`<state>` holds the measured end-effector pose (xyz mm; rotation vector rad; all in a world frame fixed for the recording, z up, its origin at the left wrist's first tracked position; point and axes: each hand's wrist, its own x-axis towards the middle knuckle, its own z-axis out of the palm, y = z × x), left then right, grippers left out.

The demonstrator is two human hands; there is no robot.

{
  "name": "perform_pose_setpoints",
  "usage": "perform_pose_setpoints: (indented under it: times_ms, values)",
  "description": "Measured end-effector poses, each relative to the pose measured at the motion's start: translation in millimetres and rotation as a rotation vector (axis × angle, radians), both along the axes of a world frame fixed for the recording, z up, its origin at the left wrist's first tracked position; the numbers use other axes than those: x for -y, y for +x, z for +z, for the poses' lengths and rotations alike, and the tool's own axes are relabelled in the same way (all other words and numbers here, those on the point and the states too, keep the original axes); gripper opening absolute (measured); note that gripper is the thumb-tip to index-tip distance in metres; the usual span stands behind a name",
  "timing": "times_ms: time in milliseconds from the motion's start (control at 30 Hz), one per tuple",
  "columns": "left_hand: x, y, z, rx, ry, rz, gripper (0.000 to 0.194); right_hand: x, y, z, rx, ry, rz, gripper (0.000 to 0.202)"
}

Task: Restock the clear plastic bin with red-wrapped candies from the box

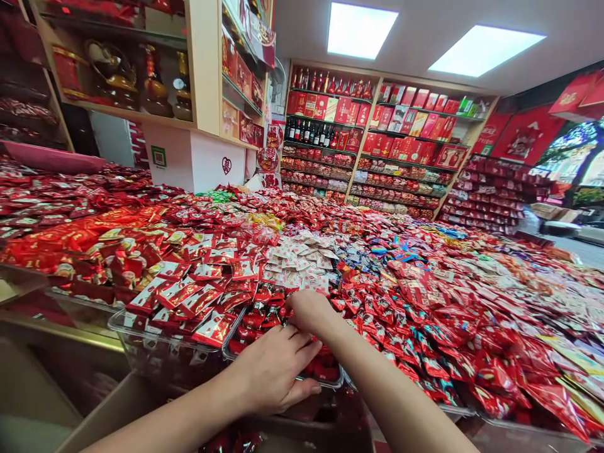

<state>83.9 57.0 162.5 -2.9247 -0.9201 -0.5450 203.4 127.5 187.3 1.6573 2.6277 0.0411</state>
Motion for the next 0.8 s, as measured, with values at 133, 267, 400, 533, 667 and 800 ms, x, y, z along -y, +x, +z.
perform_pose_setpoints:
  times_ms: [133,267,400,533,667,800]
  values:
    - [-1,0,-1.5,-0.002,0.001,0.007,0.053,-1,4,-1.4,0.023,-0.003,-0.011,0.02]
    - [1,1,-3.1,-0.002,-0.014,0.051,0.054,0,8,-4.2,0.018,-0.005,-0.021,0.021]
    - [2,1,-2.7,-0.017,-0.016,0.078,0.055,0,8,-7.5,0.002,0.0,-0.04,0.023]
    - [1,1,-0.8,-0.018,-0.027,0.074,0.053,5,7,-0.6,-0.017,0.02,-0.061,0.021]
    - [2,1,-1.1,-0.014,-0.037,0.08,0.049,41,16,16.5,-0.166,0.064,-0.056,0.02]
    - [2,0,-2.7,-0.016,-0.049,0.091,0.046,105,33,9.6,-0.394,-0.199,-0.013,0.017]
